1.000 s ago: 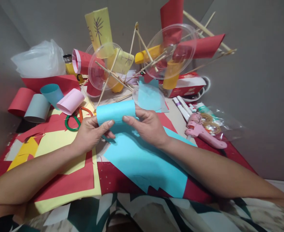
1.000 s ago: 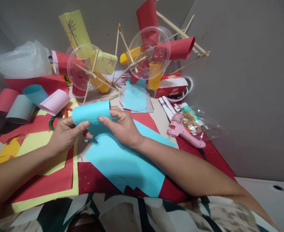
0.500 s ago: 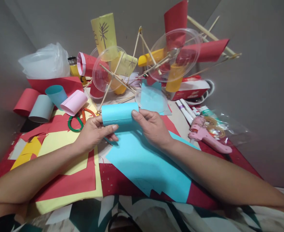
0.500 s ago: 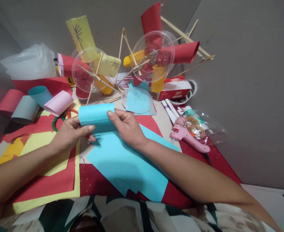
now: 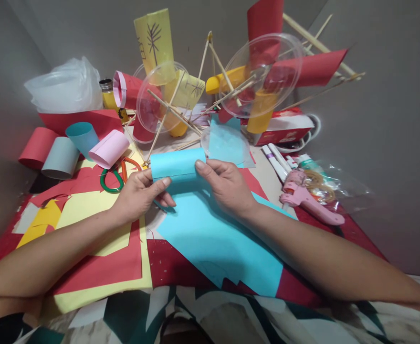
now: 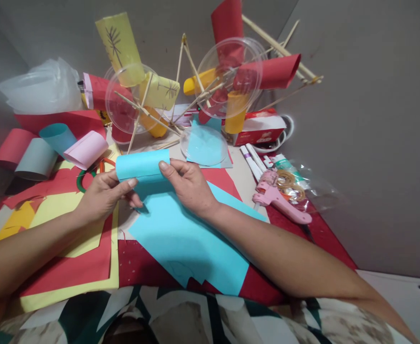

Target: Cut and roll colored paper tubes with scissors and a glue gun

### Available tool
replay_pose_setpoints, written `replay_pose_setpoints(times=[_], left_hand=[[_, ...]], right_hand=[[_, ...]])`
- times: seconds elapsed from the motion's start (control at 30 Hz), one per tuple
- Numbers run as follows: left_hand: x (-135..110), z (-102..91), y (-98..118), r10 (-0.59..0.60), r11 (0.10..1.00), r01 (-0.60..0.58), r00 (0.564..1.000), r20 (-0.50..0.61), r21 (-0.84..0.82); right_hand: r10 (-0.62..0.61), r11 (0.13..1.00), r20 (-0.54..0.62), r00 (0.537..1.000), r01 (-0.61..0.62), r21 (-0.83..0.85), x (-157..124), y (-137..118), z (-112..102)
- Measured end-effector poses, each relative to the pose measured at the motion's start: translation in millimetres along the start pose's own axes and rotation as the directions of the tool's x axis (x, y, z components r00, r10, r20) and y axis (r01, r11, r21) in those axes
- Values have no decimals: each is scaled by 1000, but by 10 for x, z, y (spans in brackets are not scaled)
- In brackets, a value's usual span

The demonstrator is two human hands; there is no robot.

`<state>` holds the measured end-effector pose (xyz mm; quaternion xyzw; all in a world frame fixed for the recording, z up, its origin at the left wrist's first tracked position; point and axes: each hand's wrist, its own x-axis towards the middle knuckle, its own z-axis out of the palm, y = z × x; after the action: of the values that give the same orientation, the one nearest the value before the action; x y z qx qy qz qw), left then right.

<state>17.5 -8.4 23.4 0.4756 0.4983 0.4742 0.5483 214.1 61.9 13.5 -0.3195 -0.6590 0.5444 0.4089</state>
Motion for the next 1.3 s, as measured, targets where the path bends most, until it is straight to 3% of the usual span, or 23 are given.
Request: replay_pose_setpoints(times=[0.23,0.37,0.5,0.57,0.7,0.87,1.07,1.3], left_hand=[[-15,17,6,30,998,-29,999,30,-51],[22,-1,-16,160,985,-167,979,-126,-46],[74,-28,-41,279,957,-290,912,-302,7],[93,-41,-53,302,950,-313,888,-347,27],[108,-64,-74,303,951,-307,885,-354,44],[96,-76,-115,433,901,-408,869,-240,146],[104,-105,-214,637,729,-620,770,46,291],[67,-108,-129,677,643,-642,732,83,418]], right_hand=[[31,993,-97,995,-20,113,35,128,-33],[45,977,-147,988,-12,215,75,139,-45],[67,941,-218,974,10,338,127,88,-61],[85,926,-245,966,14,378,149,58,-83],[158,879,-240,958,-25,477,171,-1,-134],[278,752,-122,953,-137,645,139,-73,-99],[374,581,156,914,-362,729,39,-133,34],[393,465,377,839,-534,706,-39,-92,104]])
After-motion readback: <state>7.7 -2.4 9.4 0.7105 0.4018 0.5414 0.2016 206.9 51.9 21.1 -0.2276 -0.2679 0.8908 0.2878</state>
